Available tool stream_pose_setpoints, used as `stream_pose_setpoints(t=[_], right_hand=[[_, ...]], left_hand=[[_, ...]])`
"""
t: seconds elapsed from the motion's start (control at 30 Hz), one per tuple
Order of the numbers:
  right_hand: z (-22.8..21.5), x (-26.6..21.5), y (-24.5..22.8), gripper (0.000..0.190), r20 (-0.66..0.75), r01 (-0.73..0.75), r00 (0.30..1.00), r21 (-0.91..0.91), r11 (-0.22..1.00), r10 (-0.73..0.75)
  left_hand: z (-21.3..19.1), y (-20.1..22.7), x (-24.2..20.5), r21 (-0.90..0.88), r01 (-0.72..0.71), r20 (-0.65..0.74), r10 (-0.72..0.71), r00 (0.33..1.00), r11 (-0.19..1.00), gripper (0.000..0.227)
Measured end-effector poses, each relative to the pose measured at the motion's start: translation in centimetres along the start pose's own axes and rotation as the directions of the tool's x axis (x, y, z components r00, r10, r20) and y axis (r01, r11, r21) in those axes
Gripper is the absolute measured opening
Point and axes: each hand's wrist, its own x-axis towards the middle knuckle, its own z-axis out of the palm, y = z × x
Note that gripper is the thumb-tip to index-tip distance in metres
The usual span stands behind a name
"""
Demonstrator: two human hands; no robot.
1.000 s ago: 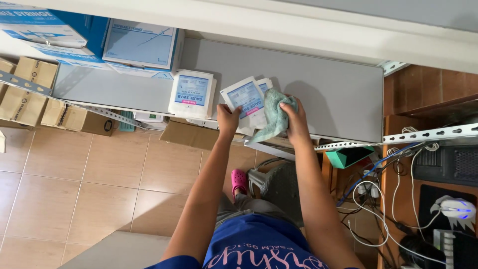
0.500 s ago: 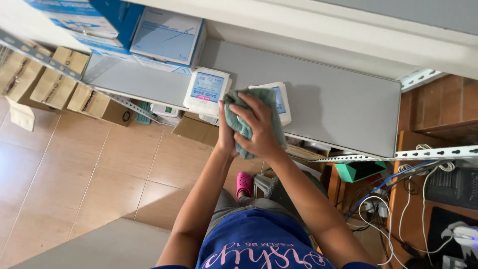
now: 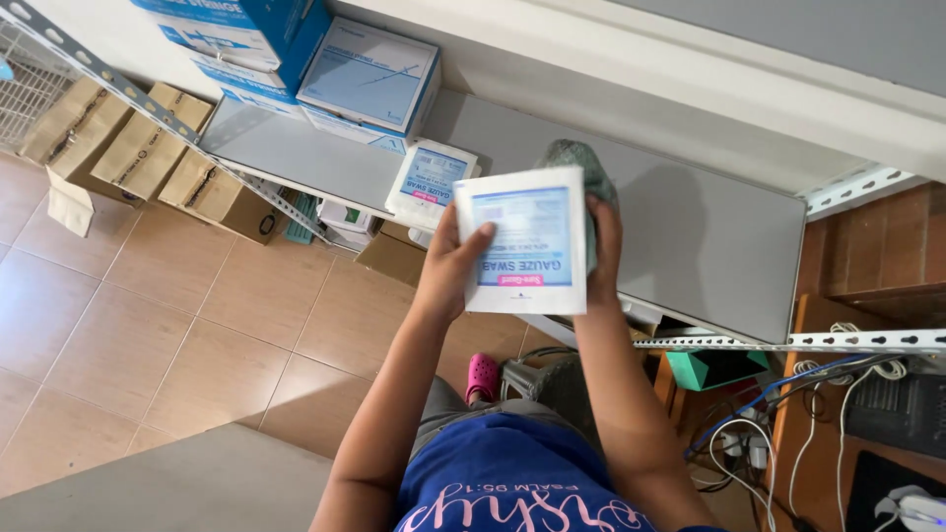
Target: The person repeatedly wipes the surfaces of small white boxes labeled 'GAUZE SWAB' with a green cloth. They pick up each box, wipe it, and place it back on the metal shelf. The action is repeated for multiple boxes throughout the clip.
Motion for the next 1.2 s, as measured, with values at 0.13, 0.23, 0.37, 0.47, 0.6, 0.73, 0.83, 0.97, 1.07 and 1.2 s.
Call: stream_pose_setpoints(t=[0.13,0.23,0.37,0.47,0.6,0.73,0.83,0.97,1.07,1.2], right_hand=[[6.2,-2.6,-6.1,0.024,-0.101,0.052,0.993,-0.029,0.998,-0.054],[6.1,-2.4,-2.5,0.052,-0.226,0.280,0.933,-0.028,0.960,-0.279],[6.5,-2.5,-1.0,0.054,-0.002,0.478,0.873,-0.192,0.857,-0.487],[6.9,-4.6,0.1,0.050,0.180,0.570,0.821,-0.208,0.795,-0.541],[7.9,-6.7,-1.0,0.043,0.273,0.597,0.793,-0.176,0.783,-0.544],[6.0,-1.8,1.3,0.051,0.338,0.726,0.687,-0.275,0.631,-0.643],[5.0,1.2,0.9,0.052,0.274,0.731,0.648,-0.485,0.480,-0.710],[1.9,3.6,0.9,0.047,-0.010,0.519,0.811,-0.449,0.727,-0.585],[1.6,2.1,0.1,0.049,-0.216,0.131,0.964,-0.120,0.984,-0.154],[3.1,-0.7,-0.9,0.045,-0.057,-0.439,0.782,0.656,0.614,0.621]], left_hand=[[4.4,3.5,-1.6,0.391,-0.180,-0.033,0.209,0.977,0.902,0.094],[6.0,4.6,-3.5,0.527,-0.315,0.131,0.291,0.948,0.789,0.052],[6.1,4.3,-4.5,-0.069,-0.027,0.174,0.039,0.984,0.997,0.077],[5.0,4.7,-2.9,-0.311,0.030,0.065,-0.010,0.998,0.950,0.078],[2.5,2.9,-1.0,-0.556,-0.014,-0.128,-0.070,0.989,0.831,0.078],[4.8,5.0,-3.2,-0.383,0.043,-0.081,-0.080,0.994,0.923,0.087],[2.4,0.4,-3.1,-0.419,0.102,0.044,-0.092,0.995,0.902,0.069],[-1.1,-0.4,-2.0,-0.336,0.108,-0.208,-0.186,0.960,0.936,0.055],[0.6,3.0,-2.0,-0.135,-0.037,-0.295,-0.005,0.956,0.990,0.068],[3.4,4.0,-2.0,0.469,-0.282,-0.134,0.383,0.914,0.837,0.107]])
